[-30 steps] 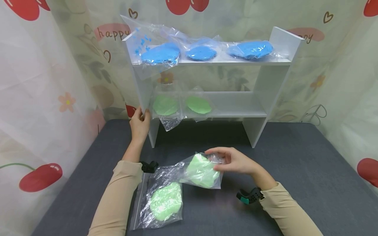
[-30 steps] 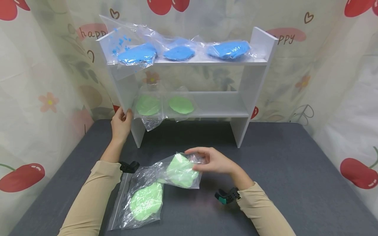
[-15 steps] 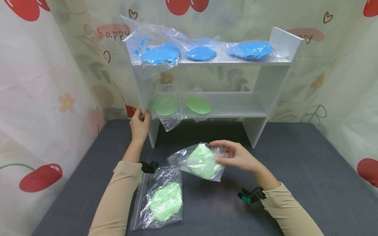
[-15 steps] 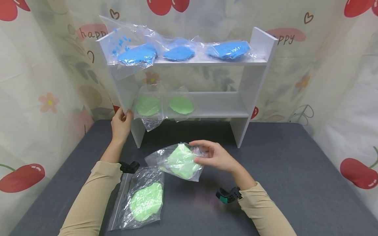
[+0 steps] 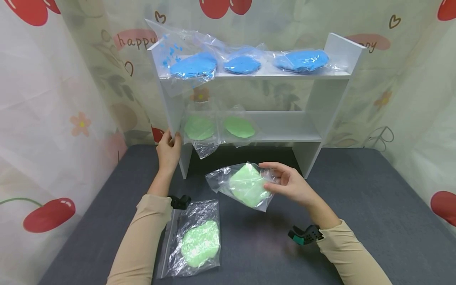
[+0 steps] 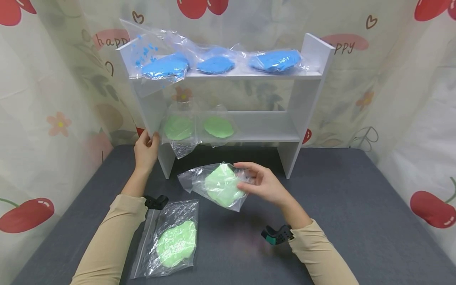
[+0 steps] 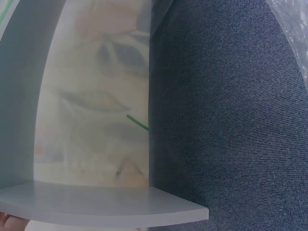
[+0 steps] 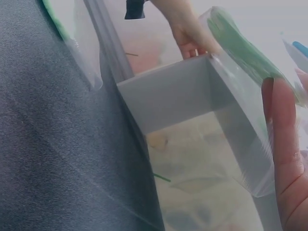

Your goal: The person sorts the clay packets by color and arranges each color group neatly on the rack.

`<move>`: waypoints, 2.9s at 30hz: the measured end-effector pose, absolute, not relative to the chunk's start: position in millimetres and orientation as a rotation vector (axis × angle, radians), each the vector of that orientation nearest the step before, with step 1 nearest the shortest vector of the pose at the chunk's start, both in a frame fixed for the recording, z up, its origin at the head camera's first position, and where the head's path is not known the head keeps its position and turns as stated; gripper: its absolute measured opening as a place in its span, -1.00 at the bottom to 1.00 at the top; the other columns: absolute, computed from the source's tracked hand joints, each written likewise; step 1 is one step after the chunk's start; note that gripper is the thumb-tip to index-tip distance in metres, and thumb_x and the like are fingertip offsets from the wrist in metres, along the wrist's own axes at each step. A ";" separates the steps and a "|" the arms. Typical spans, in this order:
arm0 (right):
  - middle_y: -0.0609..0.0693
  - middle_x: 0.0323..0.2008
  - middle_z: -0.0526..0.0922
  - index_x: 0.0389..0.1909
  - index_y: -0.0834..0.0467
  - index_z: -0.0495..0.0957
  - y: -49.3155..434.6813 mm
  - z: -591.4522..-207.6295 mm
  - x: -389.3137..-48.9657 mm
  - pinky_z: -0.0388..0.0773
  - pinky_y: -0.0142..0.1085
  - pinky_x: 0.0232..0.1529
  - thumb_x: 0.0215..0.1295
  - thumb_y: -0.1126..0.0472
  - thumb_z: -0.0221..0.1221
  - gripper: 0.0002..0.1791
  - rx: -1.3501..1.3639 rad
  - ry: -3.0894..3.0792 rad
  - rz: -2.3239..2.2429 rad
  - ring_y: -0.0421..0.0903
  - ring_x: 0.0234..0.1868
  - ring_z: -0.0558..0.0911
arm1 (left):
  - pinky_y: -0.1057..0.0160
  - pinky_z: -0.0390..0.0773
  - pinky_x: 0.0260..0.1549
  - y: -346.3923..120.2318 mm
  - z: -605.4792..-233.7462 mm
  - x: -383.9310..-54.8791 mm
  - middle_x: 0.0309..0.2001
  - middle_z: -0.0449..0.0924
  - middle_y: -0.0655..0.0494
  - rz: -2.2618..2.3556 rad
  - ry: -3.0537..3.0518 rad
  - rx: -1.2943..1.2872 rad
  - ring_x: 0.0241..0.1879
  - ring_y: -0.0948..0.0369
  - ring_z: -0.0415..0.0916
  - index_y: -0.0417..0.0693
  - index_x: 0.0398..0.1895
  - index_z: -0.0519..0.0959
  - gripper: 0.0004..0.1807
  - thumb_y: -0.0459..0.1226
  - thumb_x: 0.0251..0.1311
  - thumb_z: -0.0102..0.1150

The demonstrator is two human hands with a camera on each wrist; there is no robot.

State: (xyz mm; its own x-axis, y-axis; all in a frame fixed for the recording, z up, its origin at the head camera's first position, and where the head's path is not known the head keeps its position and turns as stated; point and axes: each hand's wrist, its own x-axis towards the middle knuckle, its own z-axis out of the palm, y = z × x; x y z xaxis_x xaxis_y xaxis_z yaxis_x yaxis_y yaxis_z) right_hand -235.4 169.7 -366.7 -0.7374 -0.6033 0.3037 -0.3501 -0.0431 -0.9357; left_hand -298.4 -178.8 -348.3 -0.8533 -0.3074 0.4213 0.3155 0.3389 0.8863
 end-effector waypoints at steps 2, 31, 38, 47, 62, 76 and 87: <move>-0.12 -0.13 0.59 0.26 0.35 0.24 170.3 -364.4 -234.8 0.63 -0.36 -0.33 0.19 0.46 0.15 -0.41 -1.027 2.037 -1.878 -0.24 -0.25 0.62 | -0.11 0.54 -0.04 -178.9 -349.5 -298.9 0.19 0.46 -0.20 -1.534 -2.079 -0.007 0.14 -0.11 0.47 -0.03 0.27 0.39 -0.57 -0.19 0.35 -0.10; -0.13 -0.13 0.57 0.26 0.14 0.29 176.7 -343.2 -232.3 0.61 -0.43 -0.25 0.23 0.44 0.11 -0.44 -0.804 2.132 -2.088 -0.27 -0.23 0.64 | -0.15 0.51 0.00 -170.5 -328.7 -280.7 0.20 0.41 -0.31 -1.572 -2.094 -0.005 0.16 -0.17 0.43 -0.22 0.27 0.34 -0.56 -0.31 0.35 -0.13; -0.14 -0.20 0.58 0.25 0.14 0.30 178.0 -339.6 -232.0 0.59 -0.46 -0.30 0.23 0.45 0.11 -0.45 -0.779 2.162 -2.156 -0.29 -0.28 0.63 | -0.12 0.55 -0.09 -178.8 -348.6 -298.2 0.19 0.46 -0.20 -1.539 -2.082 -0.009 0.13 -0.10 0.48 -0.07 0.27 0.38 -0.56 -0.21 0.36 -0.13; -0.17 -0.35 0.62 0.32 0.08 0.19 175.5 -329.5 -234.4 0.52 -0.51 -0.44 0.24 0.44 0.11 -0.36 -0.666 2.140 -2.363 -0.32 -0.44 0.57 | -0.10 0.56 -0.10 -179.2 -351.4 -299.2 0.18 0.48 -0.16 -1.524 -2.075 -0.011 0.12 -0.08 0.50 -0.01 0.25 0.40 -0.58 -0.17 0.36 -0.11; -0.11 -0.17 0.52 -0.01 0.12 0.54 168.5 -322.7 -240.0 0.54 -0.55 -0.45 0.18 0.45 0.16 -0.65 -0.563 2.134 -2.546 -0.35 -0.50 0.53 | -0.13 0.55 -0.10 -178.7 -349.4 -297.3 0.19 0.47 -0.18 -1.549 -2.078 -0.010 0.13 -0.09 0.49 -0.03 0.28 0.37 -0.56 -0.18 0.36 -0.12; -0.08 -0.04 0.49 0.05 0.25 0.50 164.6 -314.1 -246.9 0.58 -0.58 -0.36 0.19 0.40 0.19 -0.63 -0.489 2.143 -2.612 -0.38 -0.42 0.56 | -0.10 0.56 -0.13 -179.2 -352.2 -299.9 0.18 0.48 -0.16 -1.521 -2.078 -0.001 0.13 -0.07 0.49 0.01 0.26 0.40 -0.57 -0.16 0.36 -0.11; -0.02 0.16 0.40 0.15 0.30 0.42 161.7 -305.1 -256.6 0.57 -0.57 -0.28 0.21 0.42 0.15 -0.55 -0.387 2.122 -2.640 -0.38 -0.31 0.56 | -0.12 0.55 -0.10 -179.8 -352.2 -300.0 0.18 0.48 -0.17 -1.526 -2.074 -0.012 0.13 -0.09 0.49 0.00 0.26 0.40 -0.57 -0.17 0.36 -0.11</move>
